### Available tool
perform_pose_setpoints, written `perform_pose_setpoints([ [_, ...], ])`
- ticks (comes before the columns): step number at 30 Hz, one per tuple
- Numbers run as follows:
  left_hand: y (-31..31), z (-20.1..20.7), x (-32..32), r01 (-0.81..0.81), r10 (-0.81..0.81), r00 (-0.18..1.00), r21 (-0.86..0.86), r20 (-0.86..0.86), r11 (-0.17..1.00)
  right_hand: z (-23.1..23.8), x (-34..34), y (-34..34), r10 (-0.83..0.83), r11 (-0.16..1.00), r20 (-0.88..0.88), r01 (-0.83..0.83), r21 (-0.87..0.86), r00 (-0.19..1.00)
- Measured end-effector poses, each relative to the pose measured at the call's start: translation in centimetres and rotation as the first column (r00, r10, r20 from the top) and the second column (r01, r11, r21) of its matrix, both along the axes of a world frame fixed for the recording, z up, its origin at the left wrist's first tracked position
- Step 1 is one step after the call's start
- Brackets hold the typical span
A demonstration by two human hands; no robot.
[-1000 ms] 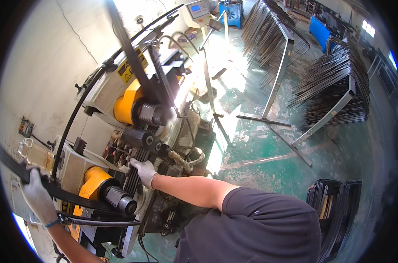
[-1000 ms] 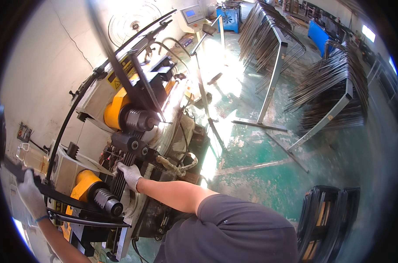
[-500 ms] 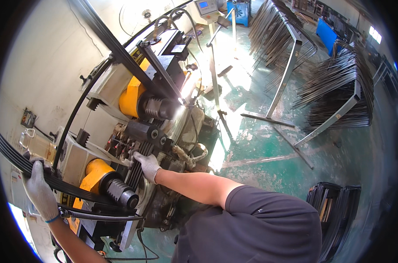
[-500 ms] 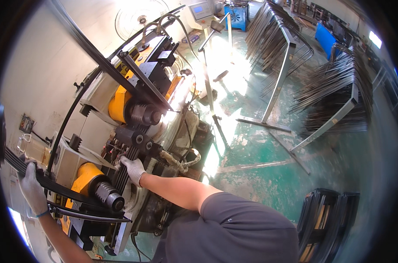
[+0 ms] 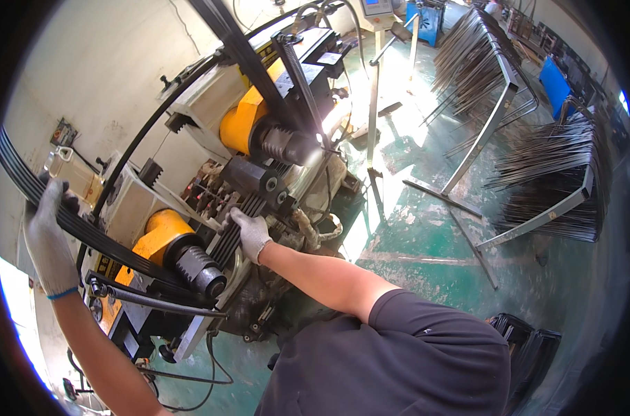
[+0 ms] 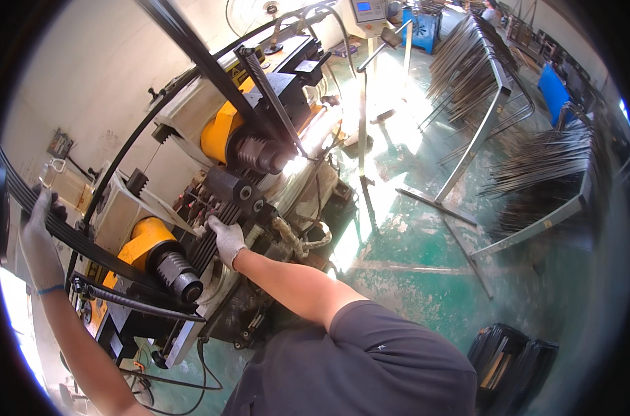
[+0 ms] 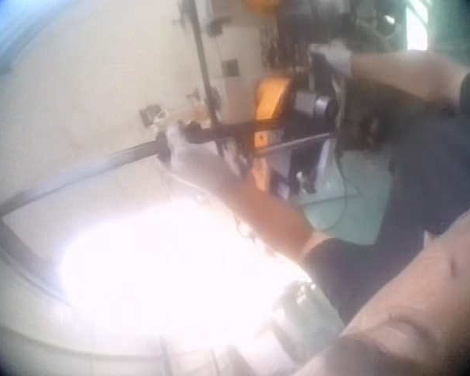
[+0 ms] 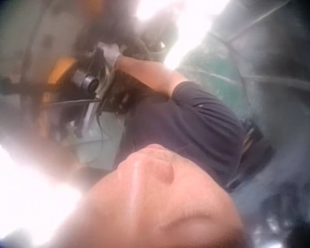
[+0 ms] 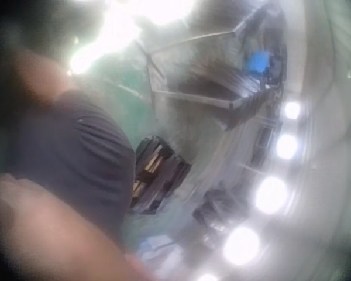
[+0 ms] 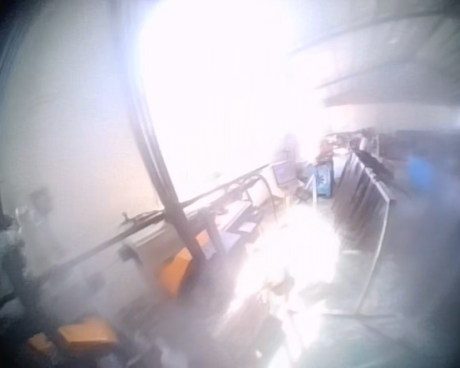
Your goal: The person collects bundles of metal rods, places them into a bending machine, operates the machine to shape the rods, and then removes the formed metal frames.
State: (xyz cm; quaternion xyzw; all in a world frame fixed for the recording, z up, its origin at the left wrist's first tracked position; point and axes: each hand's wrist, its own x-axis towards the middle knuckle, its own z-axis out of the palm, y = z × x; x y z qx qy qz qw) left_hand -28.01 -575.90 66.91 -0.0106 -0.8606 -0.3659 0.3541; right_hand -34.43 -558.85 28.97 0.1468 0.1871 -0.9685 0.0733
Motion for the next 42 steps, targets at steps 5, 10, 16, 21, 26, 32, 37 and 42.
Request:
perform_pose_setpoints([
  [5, -0.3, 1.0, -1.1, -0.046, 0.033, 0.996, -0.159, -0.083, 0.986, -0.8, -0.3, 0.1, -0.002, 1.000, -0.041, 0.001, -0.015, 0.999],
  [10, -2.3, 1.0, -1.4, -0.136, 0.071, 0.981, -0.383, -0.179, 0.914, -0.1, 0.3, -0.1, -0.005, 0.997, -0.058, 0.001, -0.078, 0.998],
  [16, 0.0, 0.9, -1.0, -0.138, 0.106, 0.984, -0.244, -0.140, 0.960, -0.3, 0.0, 0.6, 0.021, 0.999, -0.067, -0.022, -0.026, 0.998],
  [21, -1.3, 0.9, 0.7, -0.061, 0.060, 0.996, -0.002, -0.070, 0.998, -0.2, 0.5, 0.4, 0.029, 0.999, -0.097, -0.032, -0.027, 0.995],
  [26, -1.7, -1.3, 3.1, -0.056, 0.052, 0.998, 0.089, 0.045, 0.994, -3.5, 0.1, 1.2, 0.033, 0.997, -0.059, -0.029, 0.076, 0.998],
  [32, -3.9, -1.9, 3.9, 0.005, -0.024, 0.995, 0.199, 0.092, 0.980, -6.0, -0.6, 1.6, 0.082, 0.996, -0.112, -0.079, 0.035, 0.990],
  [37, -2.8, -1.3, 4.3, -0.043, 0.030, 0.996, 0.175, 0.080, 0.984, -6.2, -0.7, 2.0, 0.111, 0.994, -0.159, -0.106, 0.036, 0.981],
  [42, -2.0, 0.2, 4.0, -0.090, 0.078, 0.996, 0.301, 0.052, 0.949, -6.1, -0.5, 2.5, 0.147, 0.986, -0.134, -0.135, 0.094, 0.980],
])
